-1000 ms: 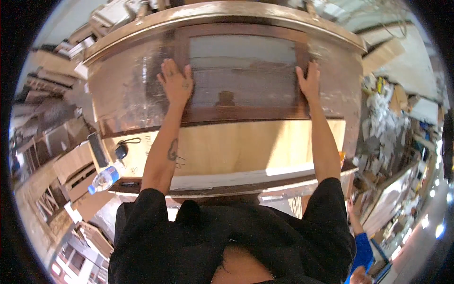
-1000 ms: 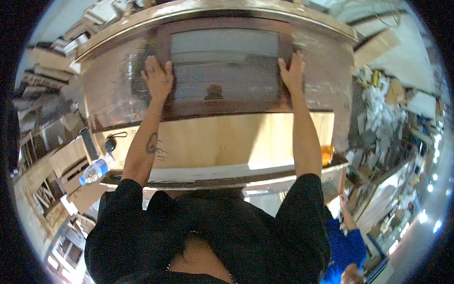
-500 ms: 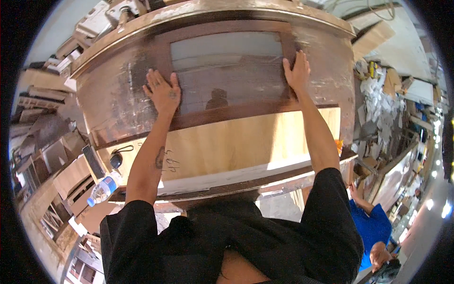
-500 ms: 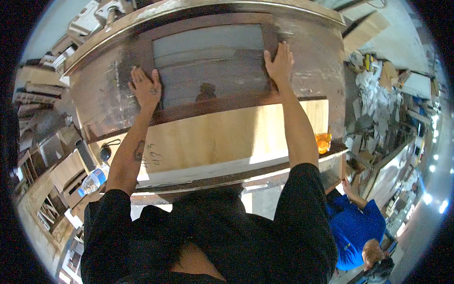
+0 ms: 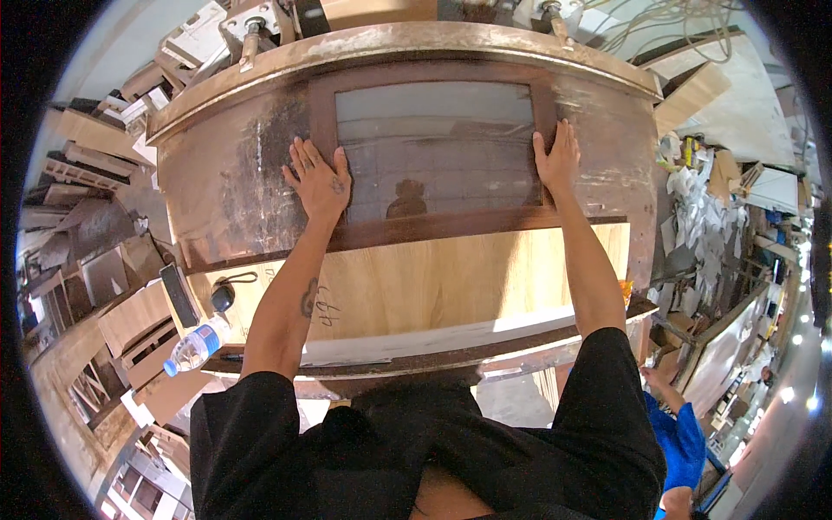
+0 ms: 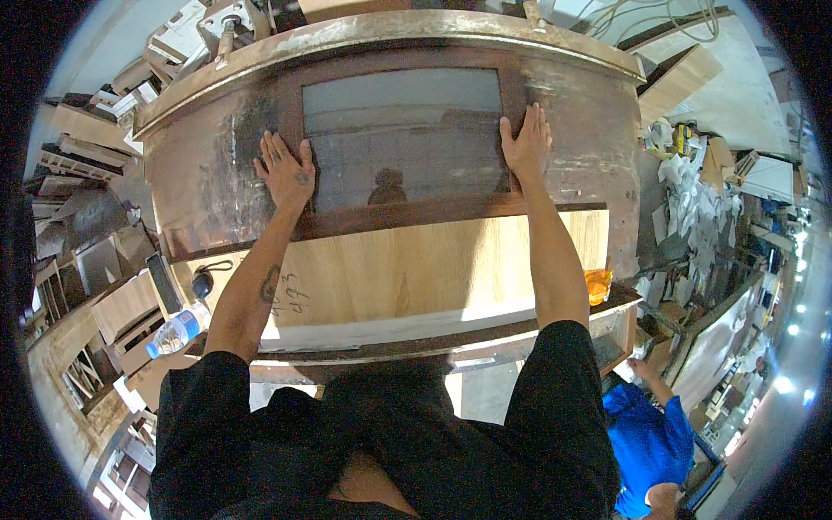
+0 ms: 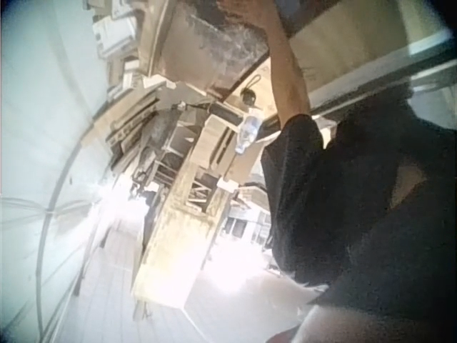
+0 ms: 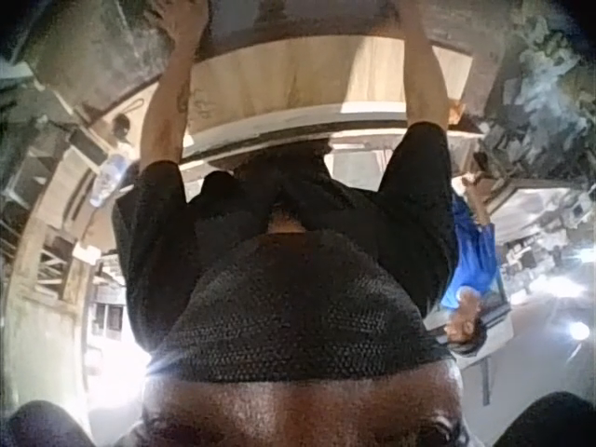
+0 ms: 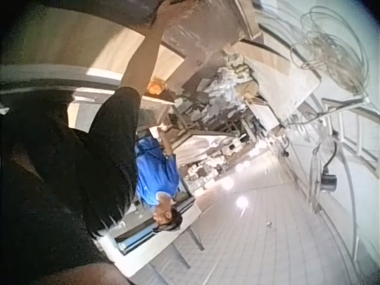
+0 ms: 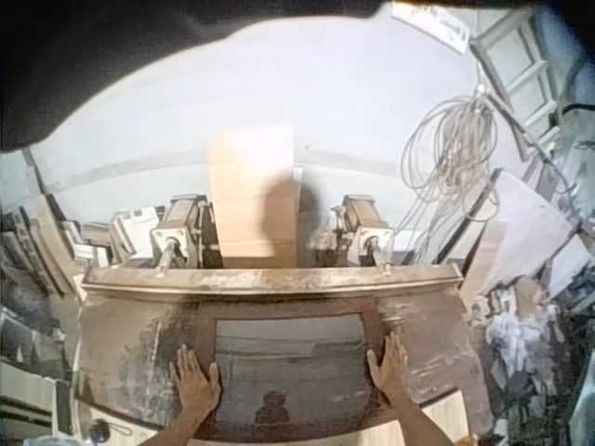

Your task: The person repeatedly picks up wooden frames with glass inserts from a workbench and stacks them on a pile on the floor. The person handles the frames one at a time, moving them from the bench to the floor in a repetitive loop.

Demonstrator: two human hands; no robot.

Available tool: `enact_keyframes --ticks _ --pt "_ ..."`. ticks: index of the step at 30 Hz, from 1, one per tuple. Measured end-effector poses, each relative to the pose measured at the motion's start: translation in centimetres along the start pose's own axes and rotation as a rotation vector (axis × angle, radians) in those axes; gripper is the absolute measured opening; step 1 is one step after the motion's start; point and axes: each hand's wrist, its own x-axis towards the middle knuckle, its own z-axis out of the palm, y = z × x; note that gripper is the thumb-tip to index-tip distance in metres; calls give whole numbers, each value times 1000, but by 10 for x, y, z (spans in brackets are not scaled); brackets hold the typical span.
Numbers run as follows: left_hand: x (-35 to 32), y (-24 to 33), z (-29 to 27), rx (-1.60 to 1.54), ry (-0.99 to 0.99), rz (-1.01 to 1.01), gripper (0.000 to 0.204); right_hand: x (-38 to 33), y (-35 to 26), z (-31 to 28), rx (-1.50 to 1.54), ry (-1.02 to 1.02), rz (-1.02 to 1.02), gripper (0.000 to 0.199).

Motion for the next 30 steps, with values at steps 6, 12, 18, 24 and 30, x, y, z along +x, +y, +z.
enact_keyframes --ticks 6,12,18,24,30 --pt "-3 0 -1 -32 5 2 72 2 1 5 -19 -7 38 71" --pt "-1 1 2 -86 60 18 71 2 -1 -2 -30 -83 85 75" --pt "-4 -4 0 -116 29 15 77 -3 -5 -4 19 -75 38 75" --pt "-2 -2 3 -73 37 -14 72 1 -5 -3 6 -69 44 74" --pt "-1 -2 0 -36 -19 -25 72 0 -7 -4 35 -58 60 76"
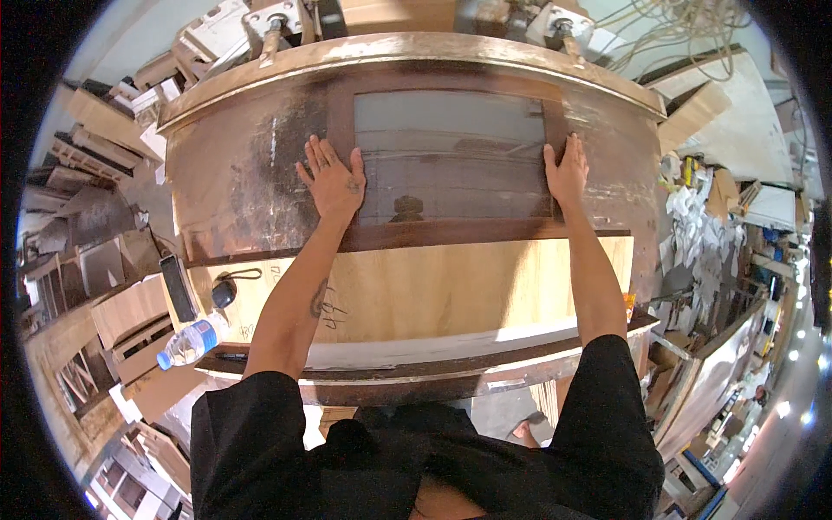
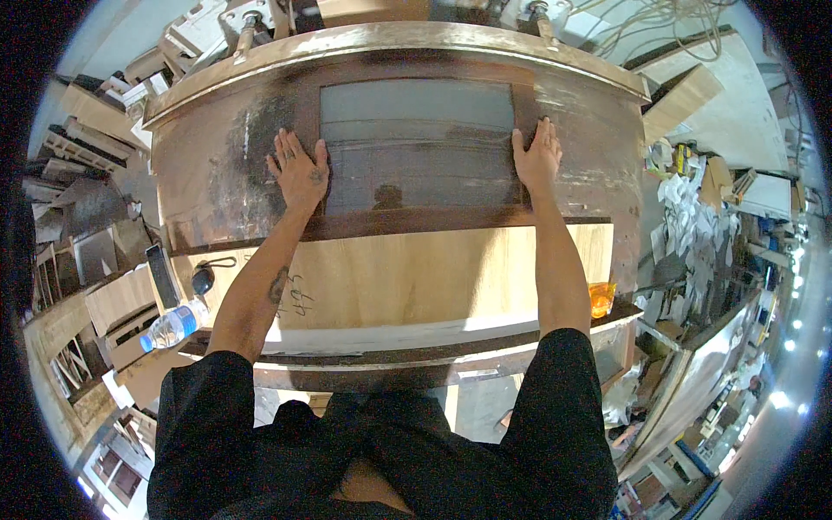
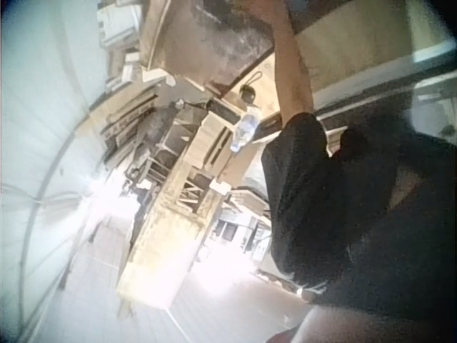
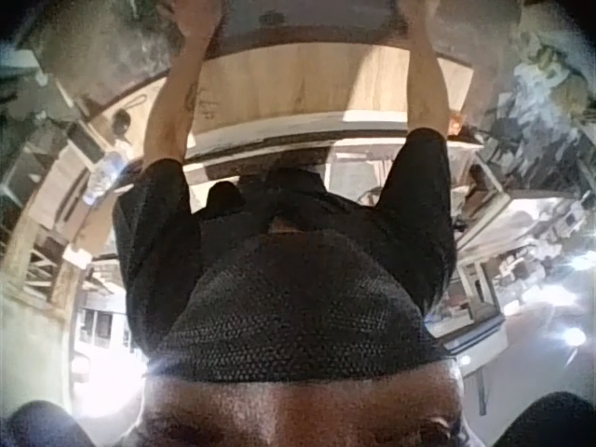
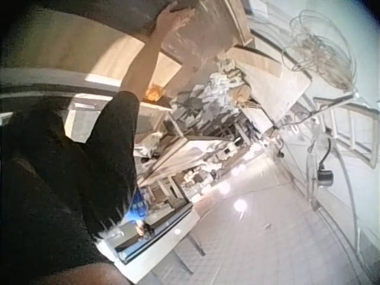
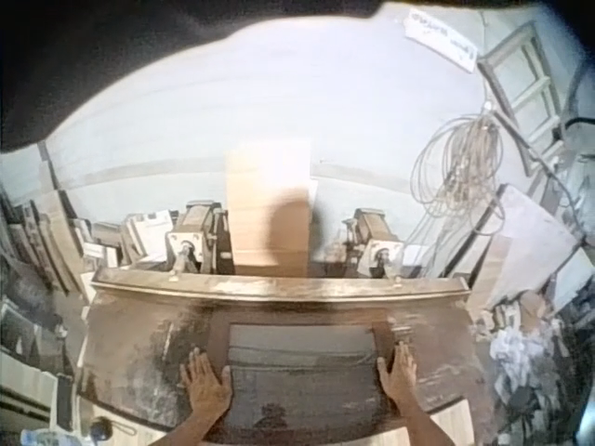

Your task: The person repeatedly picks up wooden frames with glass inserts from a workbench and stacks them on a pile on the floor. The person handles the frames one at a time, moving them from the bench to the floor in a repetitive loop.

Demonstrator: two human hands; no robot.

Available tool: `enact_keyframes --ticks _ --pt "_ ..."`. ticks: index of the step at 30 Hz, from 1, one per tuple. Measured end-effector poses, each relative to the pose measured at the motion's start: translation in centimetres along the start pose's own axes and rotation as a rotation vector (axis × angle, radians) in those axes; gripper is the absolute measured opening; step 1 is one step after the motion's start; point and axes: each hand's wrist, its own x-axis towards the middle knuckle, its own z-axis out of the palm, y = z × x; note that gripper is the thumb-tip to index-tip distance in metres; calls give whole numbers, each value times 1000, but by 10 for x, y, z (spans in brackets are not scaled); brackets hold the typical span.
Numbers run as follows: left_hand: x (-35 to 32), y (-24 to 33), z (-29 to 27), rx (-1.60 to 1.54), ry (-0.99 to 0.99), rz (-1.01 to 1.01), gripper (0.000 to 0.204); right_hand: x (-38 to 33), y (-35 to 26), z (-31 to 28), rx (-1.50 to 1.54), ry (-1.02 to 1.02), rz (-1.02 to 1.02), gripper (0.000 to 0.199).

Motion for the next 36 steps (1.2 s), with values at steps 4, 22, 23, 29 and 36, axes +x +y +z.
enact_keyframes --ticks 4,22,23,29,36 --pt "1 4 -3 2 -14 8 73 2 5 0 14 -14 -7 77" --pt "24 -25 -15 -670 -105 -96 61 13 14 -35 1281 -189 491 67" --pt "29 -27 -26 -831 -122 -99 59 7 22 -41 1514 -160 320 58" --pt "-48 -35 -163 -1940 105 -410 58 -81 -1 -142 2045 258 459 46" --pt "-136 32 -314 -2170 9 411 70 -297 -32 -197 1847 192 577 46"
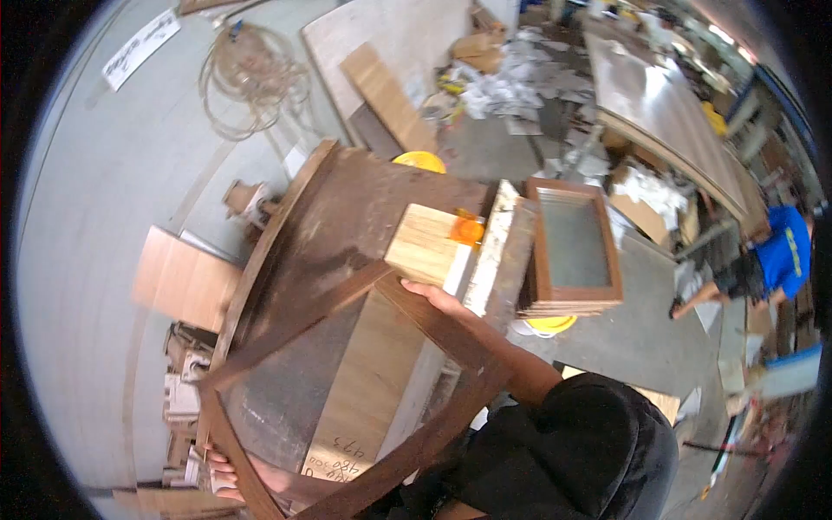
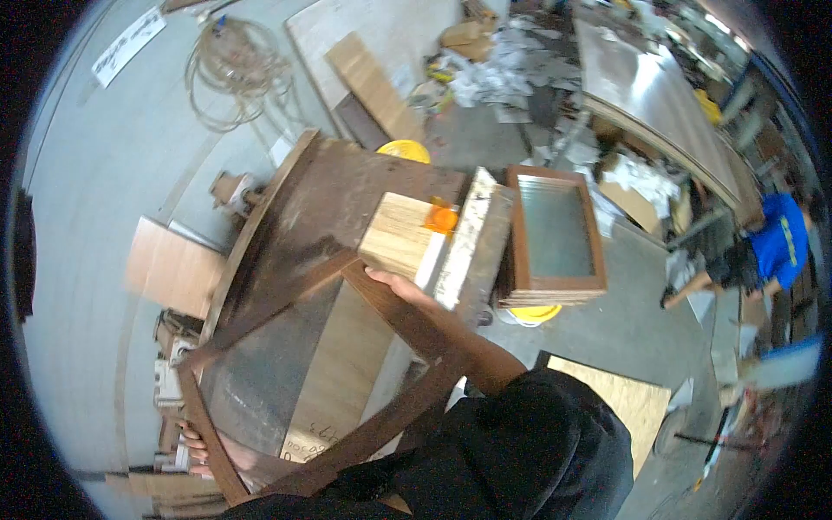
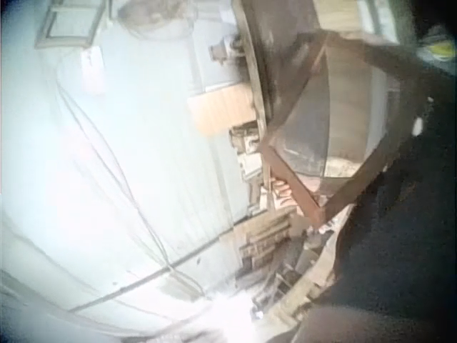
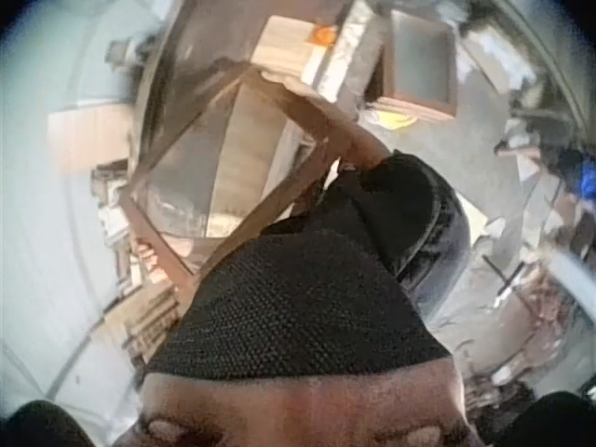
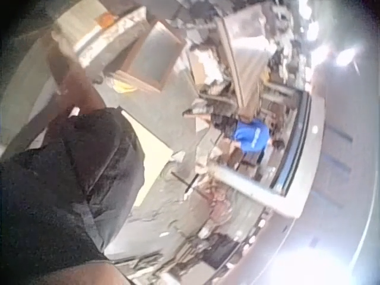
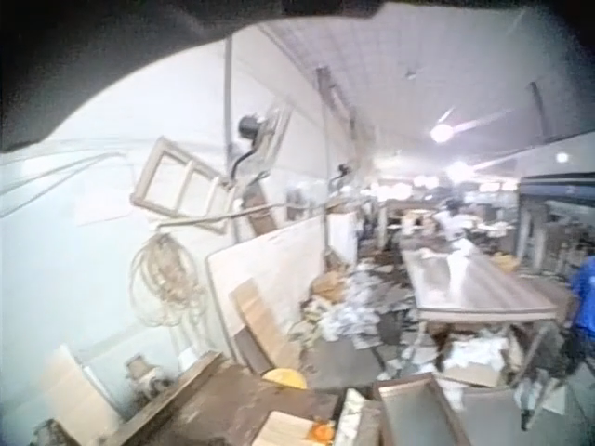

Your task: The person repeatedly picks up wooden frames with glass inserts from a workbench and stacks them on a pile on the floor. The person handles the frames one at a time, moving them from the bench to the floor in a repetitive loop.

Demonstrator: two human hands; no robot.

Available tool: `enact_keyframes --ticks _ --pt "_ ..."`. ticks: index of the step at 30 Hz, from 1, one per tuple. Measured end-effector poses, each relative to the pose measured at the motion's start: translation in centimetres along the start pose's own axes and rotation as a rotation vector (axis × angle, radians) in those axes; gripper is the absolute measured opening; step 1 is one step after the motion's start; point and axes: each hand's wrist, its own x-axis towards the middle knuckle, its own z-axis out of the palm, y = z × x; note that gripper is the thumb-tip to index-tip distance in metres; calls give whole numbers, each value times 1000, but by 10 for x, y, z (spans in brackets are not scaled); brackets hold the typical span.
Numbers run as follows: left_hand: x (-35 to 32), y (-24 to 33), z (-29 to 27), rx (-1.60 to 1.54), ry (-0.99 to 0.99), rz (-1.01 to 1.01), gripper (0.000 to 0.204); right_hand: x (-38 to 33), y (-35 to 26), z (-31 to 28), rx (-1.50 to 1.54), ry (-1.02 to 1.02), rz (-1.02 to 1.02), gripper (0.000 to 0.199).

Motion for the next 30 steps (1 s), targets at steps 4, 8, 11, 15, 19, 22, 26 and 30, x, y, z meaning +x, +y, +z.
enact_keyframes --ticks 4,8,11,15,19,22,26,30 --pt "36 19 34 -615 -773 -91 71 -138 -35 12 314 79 -156 48" --pt "-92 73 209 -160 -490 -74 70 -228 -76 -20 314 344 -572 58" --pt "-170 94 216 -28 -180 -454 70 -310 -123 -28 516 242 -963 51" --pt "-258 78 154 -103 -741 -672 84 -427 -131 -51 445 395 -1274 50" --pt "-284 46 195 -347 -967 -789 84 -487 -114 -65 422 492 -1436 54" --pt "-332 30 230 -350 -1092 -840 75 -572 -97 -105 452 222 -1473 73" --pt "-388 -27 276 -428 -1246 -1176 68 -673 -65 -169 331 94 -1307 88" --pt "-513 2 319 -467 -1747 -1201 61 -776 -11 -218 77 492 -838 75"
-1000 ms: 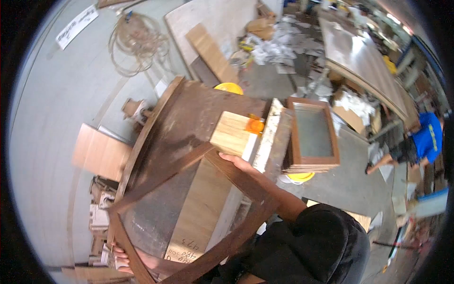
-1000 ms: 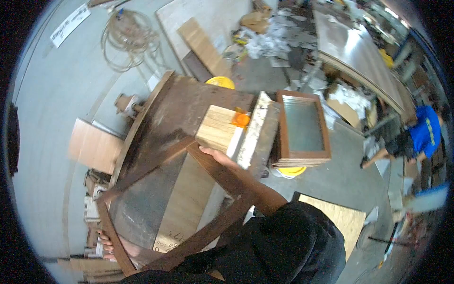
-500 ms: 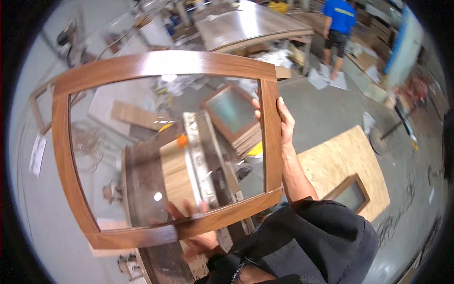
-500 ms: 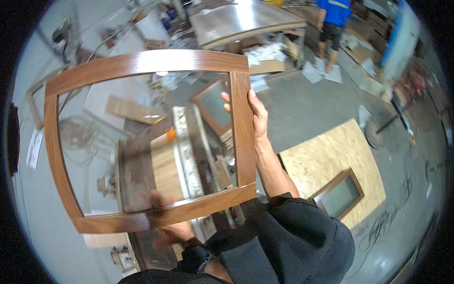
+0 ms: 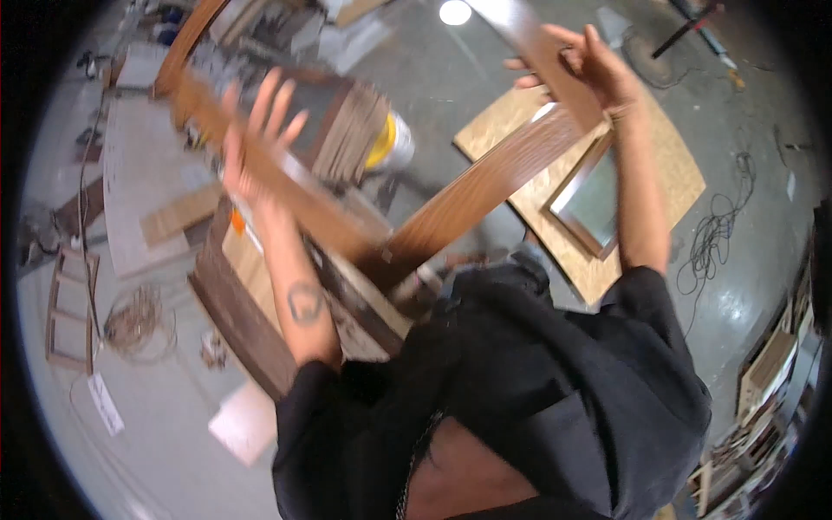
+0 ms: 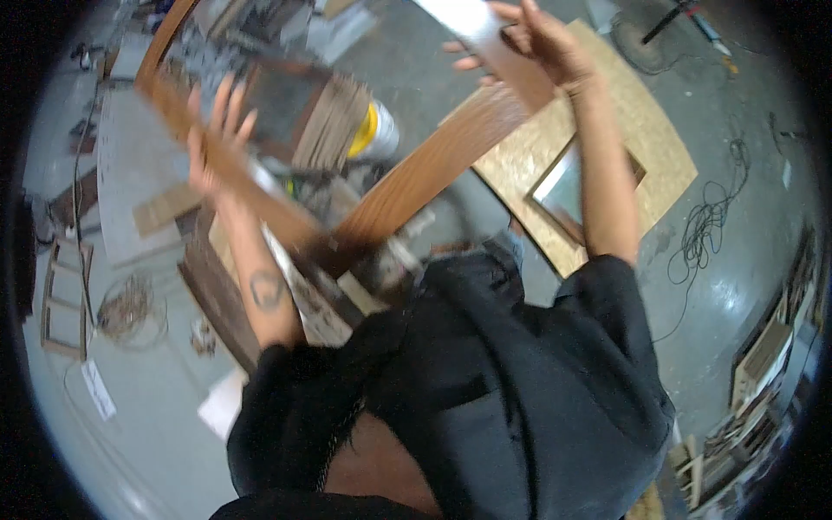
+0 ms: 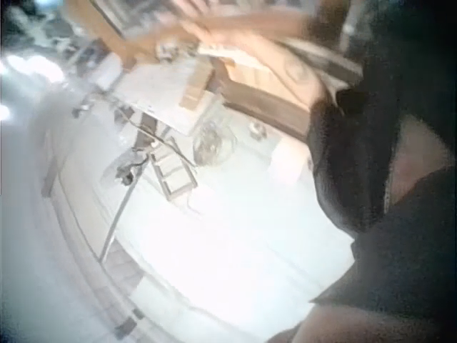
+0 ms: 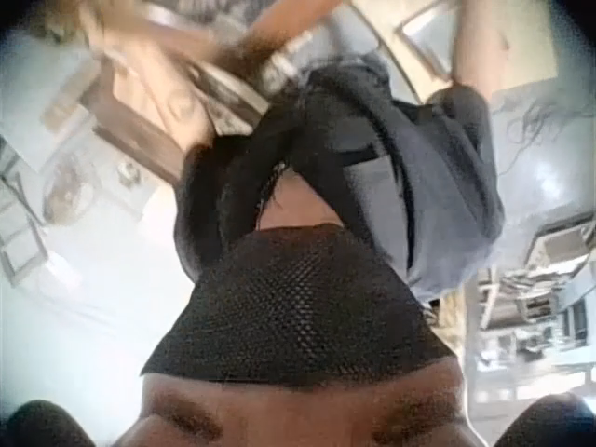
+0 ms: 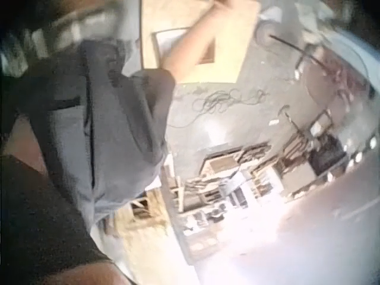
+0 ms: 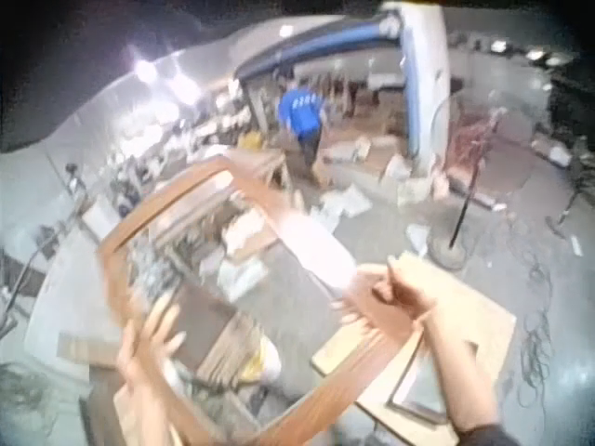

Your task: The person repeatedly picks up wooden frames with glass inserts from a workbench and stacks them on a pile on the floor. The person handles the frames one at a time, moving them from the bench to the floor in a repetitive loop.

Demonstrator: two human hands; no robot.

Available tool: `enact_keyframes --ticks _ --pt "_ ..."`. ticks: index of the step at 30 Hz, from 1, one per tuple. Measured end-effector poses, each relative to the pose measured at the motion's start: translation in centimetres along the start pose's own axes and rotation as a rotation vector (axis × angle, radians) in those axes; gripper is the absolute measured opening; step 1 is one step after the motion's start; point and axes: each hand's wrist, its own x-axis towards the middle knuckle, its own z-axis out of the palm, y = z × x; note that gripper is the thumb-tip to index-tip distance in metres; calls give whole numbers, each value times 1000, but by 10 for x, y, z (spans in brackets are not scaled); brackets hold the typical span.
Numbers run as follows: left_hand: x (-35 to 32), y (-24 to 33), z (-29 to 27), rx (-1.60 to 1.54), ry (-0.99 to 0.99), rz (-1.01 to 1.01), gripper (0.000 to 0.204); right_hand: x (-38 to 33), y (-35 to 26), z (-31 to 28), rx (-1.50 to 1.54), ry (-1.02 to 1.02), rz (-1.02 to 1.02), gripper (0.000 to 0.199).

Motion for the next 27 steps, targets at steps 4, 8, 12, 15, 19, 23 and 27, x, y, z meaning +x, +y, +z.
enact_keyframes --ticks 4,8,12,15,19,23,27 --pt "75 -107 51 -361 -334 -356 64 -56 5 -104 -204 451 165 52" --pt "92 -219 117 -342 -366 -592 59 -117 75 -188 -448 1007 209 54" --pt "38 -351 135 181 -27 -939 37 -218 157 -199 -520 1445 350 46" --pt "-54 -416 158 228 -101 -1010 22 -296 201 -166 -315 1688 316 38" --pt "-152 -522 168 640 -192 -958 43 -387 281 -149 -202 1901 523 37" --pt "-196 -641 190 741 -413 -906 46 -466 368 -189 -372 2076 549 43" --pt "-194 -746 223 839 -522 -762 53 -508 420 -274 -481 2170 587 69"
